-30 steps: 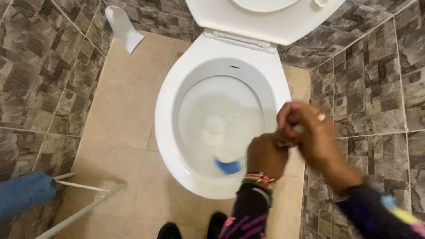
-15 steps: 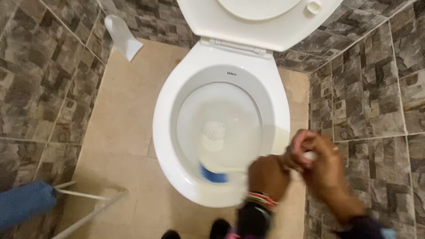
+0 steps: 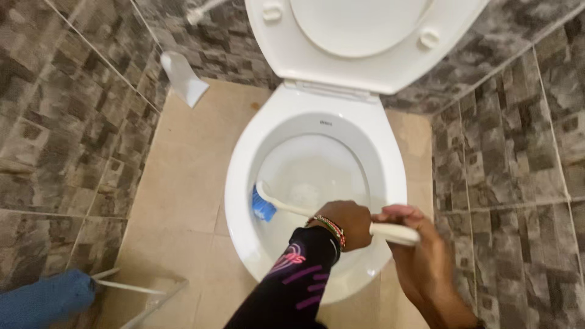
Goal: The person scrubs the inside of a white toilet bowl using a blue and white toilet brush. They then walk to a nearby shelf, pick up a roll of toilet paper, and place it on a shelf before returning to the toilet to continue scrubbing.
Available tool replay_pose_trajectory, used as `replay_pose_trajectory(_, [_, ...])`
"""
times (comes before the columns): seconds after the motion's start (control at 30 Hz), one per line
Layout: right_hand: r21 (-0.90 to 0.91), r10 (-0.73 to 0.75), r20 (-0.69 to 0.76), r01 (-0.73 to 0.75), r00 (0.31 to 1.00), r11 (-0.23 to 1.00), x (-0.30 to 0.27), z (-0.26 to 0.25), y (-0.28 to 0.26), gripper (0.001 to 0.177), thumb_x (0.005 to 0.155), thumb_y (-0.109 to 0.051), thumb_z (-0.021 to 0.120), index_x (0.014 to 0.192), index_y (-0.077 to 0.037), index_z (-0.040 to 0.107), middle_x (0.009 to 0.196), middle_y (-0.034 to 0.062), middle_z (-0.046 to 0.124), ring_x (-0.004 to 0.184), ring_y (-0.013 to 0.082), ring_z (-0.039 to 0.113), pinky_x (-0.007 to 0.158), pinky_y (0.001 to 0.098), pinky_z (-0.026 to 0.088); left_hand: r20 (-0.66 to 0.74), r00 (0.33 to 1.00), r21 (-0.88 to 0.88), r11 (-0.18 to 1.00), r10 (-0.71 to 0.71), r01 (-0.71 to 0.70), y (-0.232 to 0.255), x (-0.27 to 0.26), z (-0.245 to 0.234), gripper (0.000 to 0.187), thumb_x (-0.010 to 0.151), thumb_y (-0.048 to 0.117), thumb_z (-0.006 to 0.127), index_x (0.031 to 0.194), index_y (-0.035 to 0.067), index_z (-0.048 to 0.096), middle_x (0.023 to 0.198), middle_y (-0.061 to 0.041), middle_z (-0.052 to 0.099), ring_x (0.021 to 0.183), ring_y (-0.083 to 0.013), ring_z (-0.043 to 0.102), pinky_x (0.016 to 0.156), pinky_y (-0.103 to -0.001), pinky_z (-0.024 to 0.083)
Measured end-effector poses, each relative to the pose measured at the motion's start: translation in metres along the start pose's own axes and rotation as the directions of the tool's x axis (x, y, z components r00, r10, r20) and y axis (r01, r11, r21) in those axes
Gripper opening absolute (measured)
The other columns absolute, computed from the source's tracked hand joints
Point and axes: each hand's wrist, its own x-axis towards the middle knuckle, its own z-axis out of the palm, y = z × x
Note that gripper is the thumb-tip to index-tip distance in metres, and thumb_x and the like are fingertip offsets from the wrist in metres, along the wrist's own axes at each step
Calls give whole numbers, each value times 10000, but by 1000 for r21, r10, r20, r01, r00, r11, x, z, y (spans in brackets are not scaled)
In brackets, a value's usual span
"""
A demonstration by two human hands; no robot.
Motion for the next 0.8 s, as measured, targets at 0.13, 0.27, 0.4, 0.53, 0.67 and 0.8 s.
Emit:
replay_pose_trajectory(0.13, [-585, 185, -91, -203, 979, 785, 11, -34, -26, 422, 1022, -319, 538, 1179, 12, 746, 1050, 214, 817, 844, 375, 718, 865, 503, 617, 61, 998, 93, 995, 29, -34, -2, 8, 0, 290, 829, 298, 635, 977, 82, 759, 928, -180, 763, 875, -365, 745, 795, -505, 600])
replay_pose_trajectory(0.27, [-921, 216, 385, 361, 897, 144, 22, -35, -19, 469, 943, -386, 668, 1347, -149, 656, 1139, 84, 792, 960, 190, 733, 836, 405, 595, 125, 989, 179, 979, 77, -98, -10, 15, 5, 285, 827, 283, 648, 957, 68, 782, 918, -199, 759, 868, -379, 736, 797, -512, 593])
replay_pose_trajectory(0.4, [-947, 314, 255, 170, 915, 274, 13, 18, 14, 288, 991, -334, 588, 1162, -107, 638, 813, 53, 671, 669, 163, 591, 619, 350, 516, 151, 976, 301, 933, 155, -195, -40, 0, -17, 281, 807, 323, 713, 939, 84, 781, 938, -185, 755, 930, -363, 720, 855, -477, 571])
replay_pose_trajectory(0.53, [-420, 515, 107, -431, 851, 799, 10, 52, 13, 229, 991, -270, 552, 905, -60, 520, 593, -15, 411, 406, 109, 277, 347, 280, 256, -169, 948, 217, 949, 268, -230, -53, -21, -34, 260, 798, 280, 758, 952, 78, 703, 1029, -151, 744, 1080, -331, 657, 980, -443, 502])
replay_pose_trajectory(0.67, [129, 404, 128, -419, 906, 899, 22, 34, 12, 158, 1003, -192, 564, 895, -79, 543, 600, -42, 423, 393, 53, 287, 330, 234, 240, -466, 857, -75, 955, 221, -287, -43, -7, -2, 169, 841, 86, 635, 1007, 98, 668, 1221, -139, 696, 1267, -287, 605, 985, -405, 513])
replay_pose_trajectory(0.8, [354, 430, 41, -415, 902, 838, 15, -14, 28, 160, 1001, -169, 555, 867, -84, 537, 577, -57, 429, 373, 41, 304, 322, 216, 249, -386, 858, -131, 901, 339, -415, 4, 22, 63, 169, 925, 135, 579, 1035, 158, 705, 1284, -154, 685, 1355, -282, 571, 1020, -428, 491])
